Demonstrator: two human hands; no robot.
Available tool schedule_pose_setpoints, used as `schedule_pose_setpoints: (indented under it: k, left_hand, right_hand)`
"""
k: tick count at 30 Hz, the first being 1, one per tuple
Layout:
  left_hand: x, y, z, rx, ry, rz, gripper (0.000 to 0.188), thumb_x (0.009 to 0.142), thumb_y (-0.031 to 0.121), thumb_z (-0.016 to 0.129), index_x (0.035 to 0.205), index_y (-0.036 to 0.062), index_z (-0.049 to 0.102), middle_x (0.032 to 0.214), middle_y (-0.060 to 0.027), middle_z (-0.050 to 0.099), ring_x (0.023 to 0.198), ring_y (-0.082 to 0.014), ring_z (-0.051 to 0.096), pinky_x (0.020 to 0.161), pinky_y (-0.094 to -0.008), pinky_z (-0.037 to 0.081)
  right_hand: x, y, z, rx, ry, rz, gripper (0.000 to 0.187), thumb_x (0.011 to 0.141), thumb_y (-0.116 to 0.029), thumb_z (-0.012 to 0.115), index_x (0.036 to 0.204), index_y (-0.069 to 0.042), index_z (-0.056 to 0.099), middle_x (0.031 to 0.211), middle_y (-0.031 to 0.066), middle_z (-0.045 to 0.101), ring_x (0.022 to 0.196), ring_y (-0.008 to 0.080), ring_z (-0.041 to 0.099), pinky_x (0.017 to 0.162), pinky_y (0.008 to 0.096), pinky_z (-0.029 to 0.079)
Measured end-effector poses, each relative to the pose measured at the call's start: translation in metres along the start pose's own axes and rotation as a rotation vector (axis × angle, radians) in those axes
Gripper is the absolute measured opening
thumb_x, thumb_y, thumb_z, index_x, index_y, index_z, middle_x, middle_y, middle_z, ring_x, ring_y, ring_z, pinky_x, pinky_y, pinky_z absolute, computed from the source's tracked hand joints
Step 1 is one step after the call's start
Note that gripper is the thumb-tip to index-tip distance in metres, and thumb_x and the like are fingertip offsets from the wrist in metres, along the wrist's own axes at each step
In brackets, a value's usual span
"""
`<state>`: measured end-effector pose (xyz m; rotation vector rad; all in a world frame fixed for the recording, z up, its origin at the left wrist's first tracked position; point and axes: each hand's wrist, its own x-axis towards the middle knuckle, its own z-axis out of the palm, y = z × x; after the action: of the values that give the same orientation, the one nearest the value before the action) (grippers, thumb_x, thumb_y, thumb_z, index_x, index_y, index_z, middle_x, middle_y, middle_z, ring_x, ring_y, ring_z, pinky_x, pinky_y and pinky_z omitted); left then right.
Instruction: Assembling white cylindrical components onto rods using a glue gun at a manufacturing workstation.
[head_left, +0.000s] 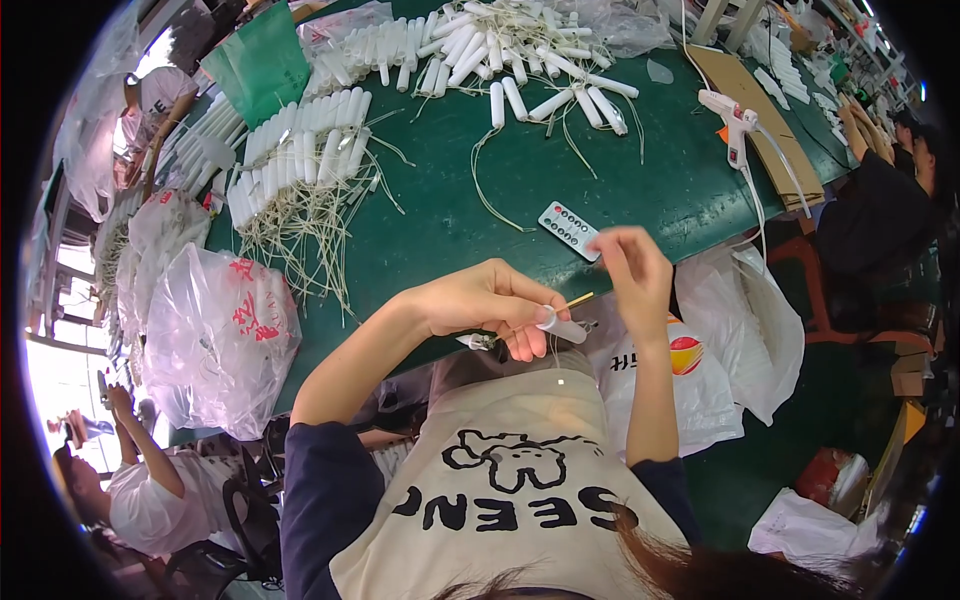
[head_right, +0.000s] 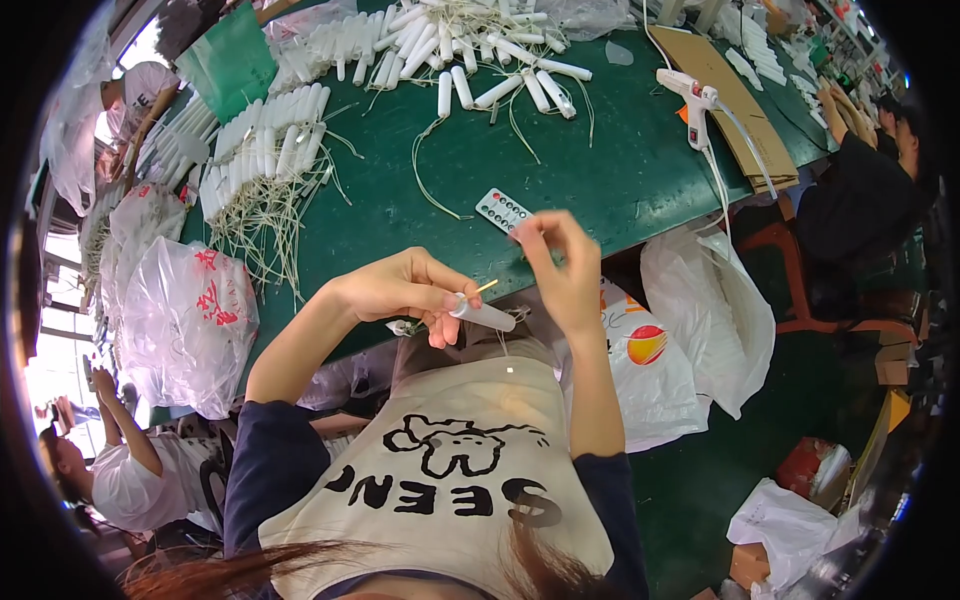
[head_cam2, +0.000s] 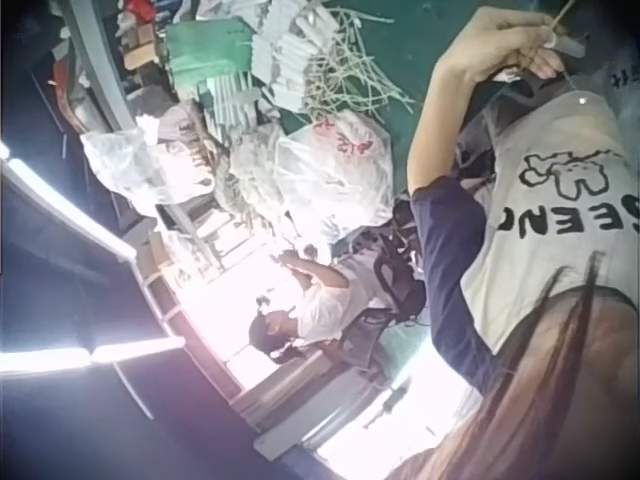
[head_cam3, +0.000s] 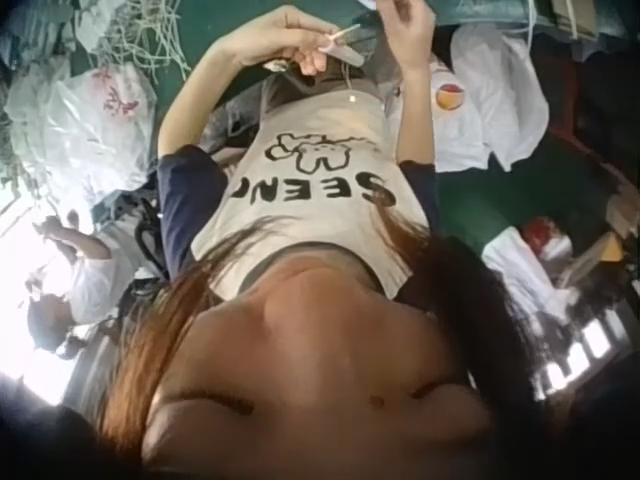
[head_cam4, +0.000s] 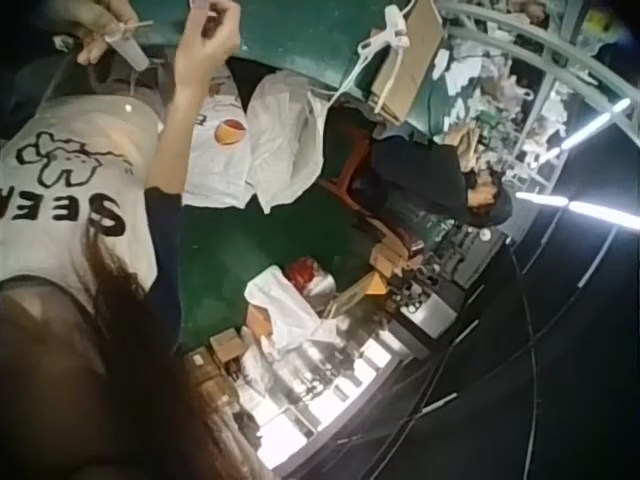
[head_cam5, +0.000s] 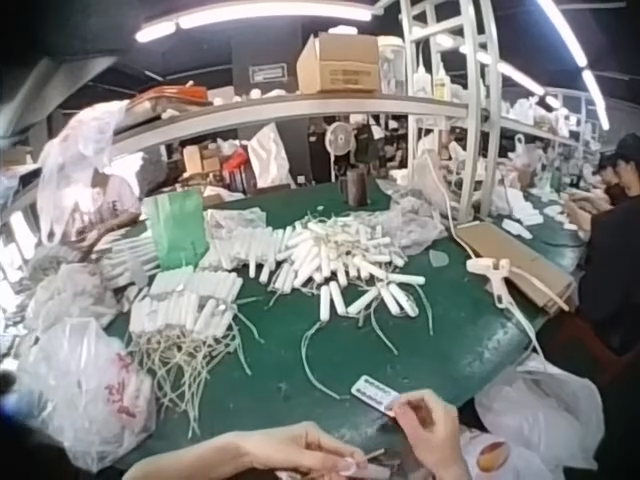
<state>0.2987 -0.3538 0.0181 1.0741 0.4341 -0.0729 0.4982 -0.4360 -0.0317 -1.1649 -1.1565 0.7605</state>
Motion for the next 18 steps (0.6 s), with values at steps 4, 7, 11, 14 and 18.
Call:
schedule_pose_setpoints:
  k: [4, 7, 11, 14, 18]
  left_hand:
    - [-0.002, 0.002, 0.004, 0.05, -0.004, -0.023, 0.025, 0.088, 0.01, 0.057, 0.105, -0.0073, 0.06, 0.074, -0.0148, 0.067, 0.063, -0.0182, 0.066, 0.06, -0.0259, 0.054]
    - [-0.005, 0.003, 0.004, 0.072, -0.003, -0.02, 0.026, 0.087, 0.011, 0.057, 0.106, -0.0079, 0.06, 0.074, -0.0148, 0.067, 0.063, -0.0181, 0.066, 0.06, -0.0261, 0.054]
    - [-0.004, 0.004, 0.004, 0.109, -0.016, -0.053, 0.027, 0.087, 0.011, 0.057, 0.106, -0.0079, 0.06, 0.074, -0.0148, 0.067, 0.063, -0.0175, 0.066, 0.061, -0.0259, 0.054]
    - [-0.003, 0.003, 0.003, 0.117, -0.023, -0.05, 0.027, 0.087, 0.012, 0.057, 0.107, -0.0073, 0.06, 0.074, -0.0145, 0.067, 0.064, -0.017, 0.066, 0.062, -0.0258, 0.054]
    - [-0.001, 0.004, 0.005, 0.132, -0.032, -0.055, 0.027, 0.087, 0.012, 0.058, 0.107, -0.0069, 0.061, 0.074, -0.0141, 0.067, 0.064, -0.0167, 0.066, 0.062, -0.0258, 0.054]
  right_hand:
    - [0.02, 0.02, 0.009, -0.892, 0.146, -0.205, 0.034, 0.074, -0.025, 0.074, 0.096, -0.003, 0.061, 0.097, 0.0127, 0.055, 0.092, 0.0279, 0.05, 0.077, 0.038, 0.042]
    - [0.022, 0.028, 0.021, -0.969, 0.096, -0.088, 0.037, 0.072, -0.026, 0.075, 0.099, -0.005, 0.061, 0.102, 0.0133, 0.05, 0.098, 0.0309, 0.045, 0.084, 0.0389, 0.039]
    - [0.025, 0.03, 0.022, -0.959, 0.081, -0.024, 0.04, 0.07, -0.024, 0.076, 0.1, -0.003, 0.06, 0.098, 0.0113, 0.054, 0.095, 0.0296, 0.049, 0.083, 0.0398, 0.04]
    - [0.028, 0.031, 0.017, -0.877, 0.07, -0.015, 0.036, 0.07, -0.021, 0.076, 0.097, -0.002, 0.06, 0.093, 0.0112, 0.057, 0.091, 0.0306, 0.051, 0.081, 0.0397, 0.041]
    - [0.029, 0.027, 0.007, -0.857, -0.026, -0.043, 0.033, 0.071, -0.019, 0.075, 0.093, 0.0, 0.06, 0.092, 0.0128, 0.058, 0.09, 0.0305, 0.052, 0.08, 0.0393, 0.043]
